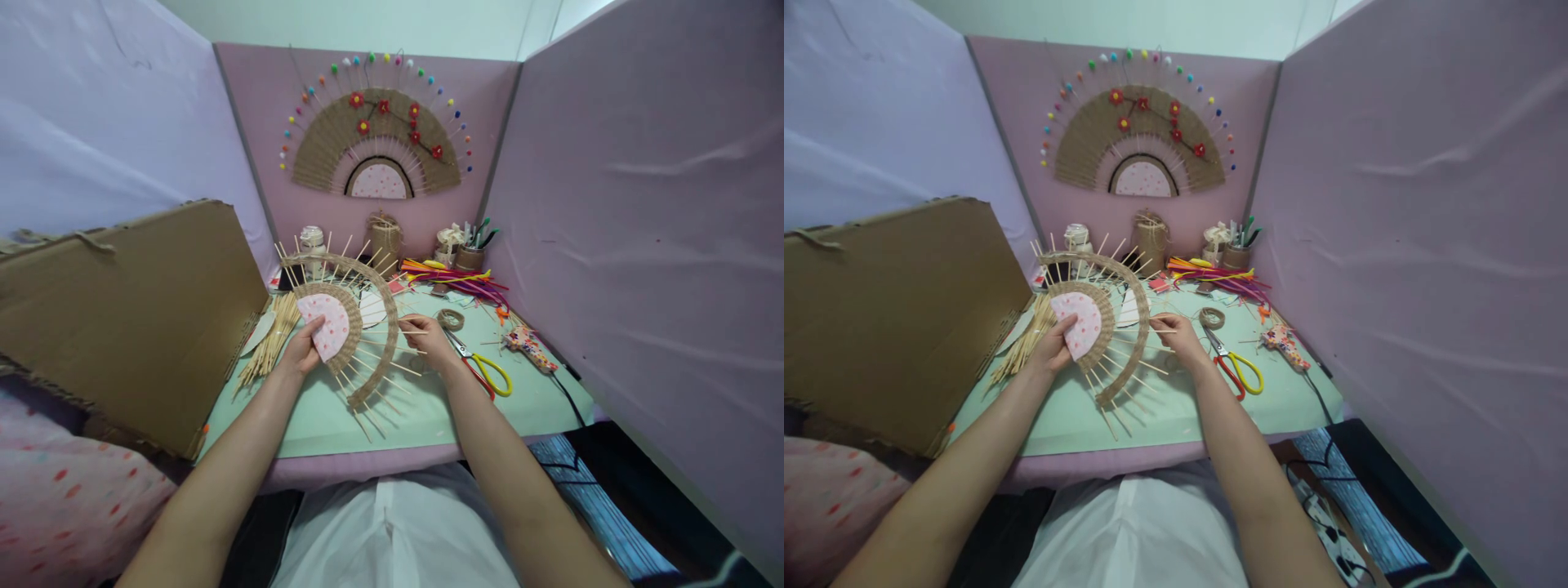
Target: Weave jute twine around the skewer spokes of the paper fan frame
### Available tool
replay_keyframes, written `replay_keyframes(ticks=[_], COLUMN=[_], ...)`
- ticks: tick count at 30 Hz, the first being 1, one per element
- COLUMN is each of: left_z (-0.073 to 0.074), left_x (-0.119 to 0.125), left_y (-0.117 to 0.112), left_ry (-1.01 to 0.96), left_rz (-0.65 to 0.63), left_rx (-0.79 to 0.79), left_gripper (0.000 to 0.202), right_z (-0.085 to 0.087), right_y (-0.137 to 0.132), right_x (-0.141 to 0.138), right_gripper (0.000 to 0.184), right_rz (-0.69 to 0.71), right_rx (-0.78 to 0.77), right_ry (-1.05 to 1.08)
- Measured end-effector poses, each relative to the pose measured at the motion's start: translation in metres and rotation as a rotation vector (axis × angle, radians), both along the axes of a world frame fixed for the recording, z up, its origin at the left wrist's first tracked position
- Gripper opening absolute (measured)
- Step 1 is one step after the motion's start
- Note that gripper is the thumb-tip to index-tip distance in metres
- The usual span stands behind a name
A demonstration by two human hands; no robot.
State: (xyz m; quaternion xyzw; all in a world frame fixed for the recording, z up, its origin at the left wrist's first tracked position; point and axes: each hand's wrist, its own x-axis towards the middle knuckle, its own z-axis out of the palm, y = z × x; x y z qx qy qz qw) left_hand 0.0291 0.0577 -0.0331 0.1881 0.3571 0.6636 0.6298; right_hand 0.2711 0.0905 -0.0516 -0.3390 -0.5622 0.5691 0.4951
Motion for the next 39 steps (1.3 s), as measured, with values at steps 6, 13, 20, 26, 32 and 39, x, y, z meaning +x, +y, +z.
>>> replay_keyframes(ticks=[6, 13, 20, 26, 32, 39], left_z=[0.004, 0.004, 0.006, 0.007, 0.006, 0.007], left_x=[-0.007, -0.01, -0.012, -0.011, -0.009, -0.009], left_y=[0.002, 0.004, 0.005, 0.004, 0.004, 0.004], left_ry=[-0.019, 0.001, 0.031, 0.054, 0.054, 0.048], left_rz=[0.073, 0.073, 0.122, 0.12, 0.142, 0.158], left_rx=[0.026, 0.014, 0.0, 0.008, 0.009, 0.02], left_gripper=[0.038, 0.037, 0.028, 0.027, 0.029, 0.022], right_z=[0.007, 0.012, 0.011, 0.008, 0.0, -0.004], right_y=[-0.005, -0.008, -0.005, -0.003, -0.001, -0.001], right_x=[0.003, 0.007, 0.009, 0.009, 0.007, 0.007], right_gripper=[0.03, 0.032, 0.03, 0.018, 0.018, 0.018], right_rz=[-0.076, -0.022, -0.047, -0.218, -0.352, -0.423], right_rx=[0.035, 0.021, 0.182, 0.401, 0.552, 0.679], right_ry=[-0.081, -0.138, -0.175, -0.23, -0.43, -0.44])
